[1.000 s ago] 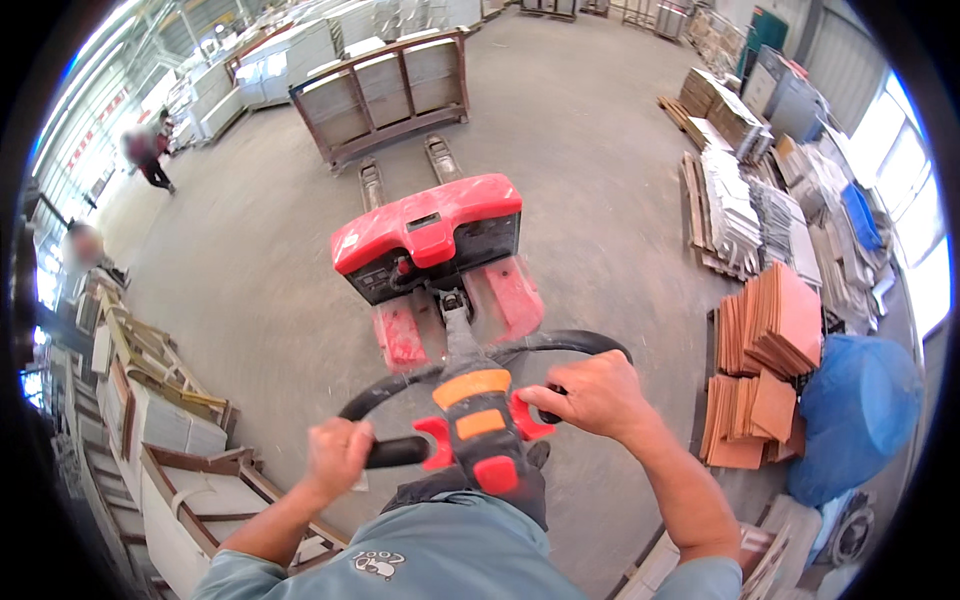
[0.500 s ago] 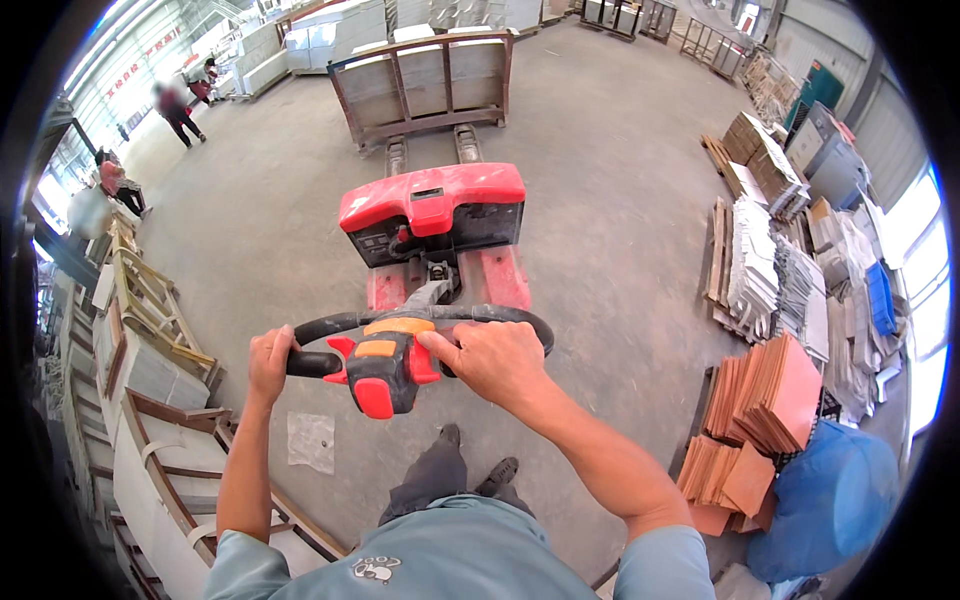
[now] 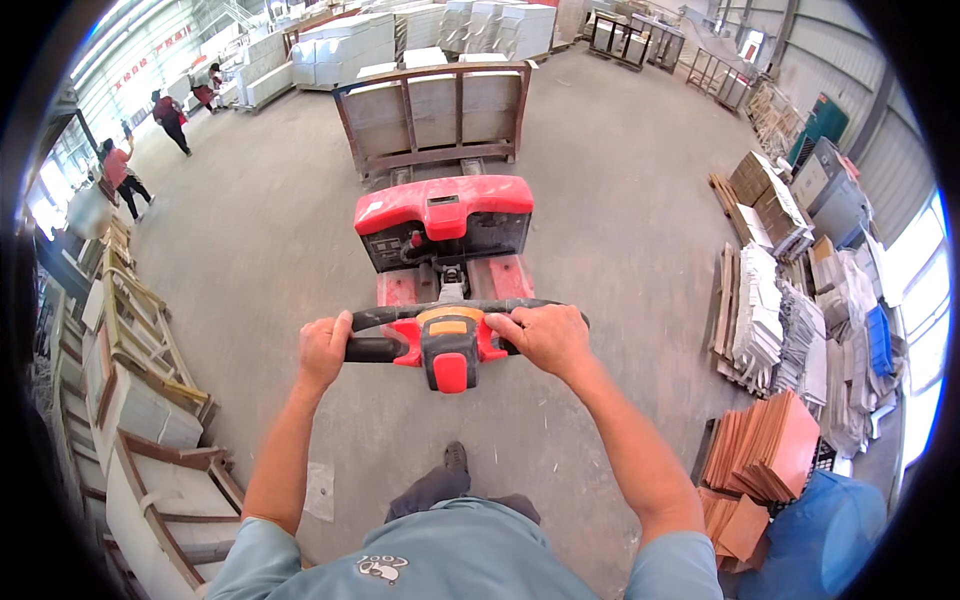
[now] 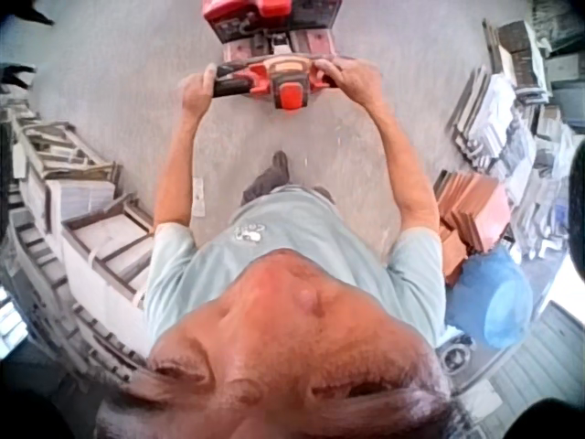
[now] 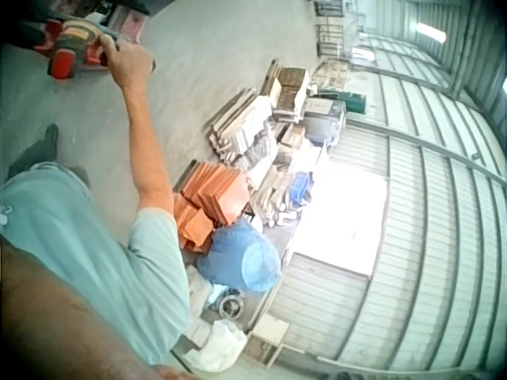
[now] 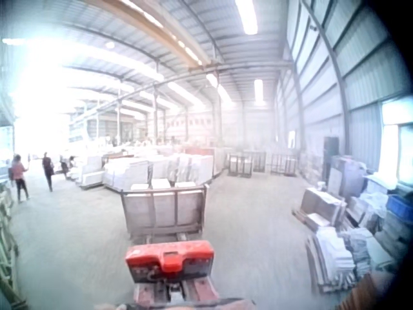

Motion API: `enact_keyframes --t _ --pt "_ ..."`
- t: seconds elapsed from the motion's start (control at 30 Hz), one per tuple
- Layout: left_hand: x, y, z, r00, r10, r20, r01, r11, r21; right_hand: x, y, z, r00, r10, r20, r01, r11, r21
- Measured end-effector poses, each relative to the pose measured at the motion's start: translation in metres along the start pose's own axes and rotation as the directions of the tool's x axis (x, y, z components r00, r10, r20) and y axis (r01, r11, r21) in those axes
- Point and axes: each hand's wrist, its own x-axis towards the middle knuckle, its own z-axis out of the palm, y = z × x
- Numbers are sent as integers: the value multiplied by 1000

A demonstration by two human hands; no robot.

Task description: The person operates a red manual pallet jack, pulling the handle to move through a warehouse. They navigate around stacks of materials and other workers, lifting and transporting a large wooden frame loaded with white panels across the floor.

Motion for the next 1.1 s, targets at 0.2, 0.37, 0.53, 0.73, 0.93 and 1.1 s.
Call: enact_keyframes --t 0.2,0.37,0.53,0.73,0.93,1.1 --pt "113 -25 53 999 27 -31 -25 998 53 107 67 23 989 -53 -140 60 997 51" --pt "179 -52 93 997 34 -72 -28 997 74 176 115 47 986 -83 -146 93 994 59" --pt "231 -84 103 995 8 -102 -8 1000 3 237 129 57 988 -51 -147 65 994 91" --pt "293 -93 121 994 -82 -68 85 996 37 301 164 61 991 -30 -132 41 996 82" --pt "364 -116 147 991 -111 -75 115 992 56 374 206 68 960 -243 -139 243 970 -15" --pt "439 -134 173 985 -170 -13 170 981 90 441 252 85 947 -321 -25 312 933 -181"
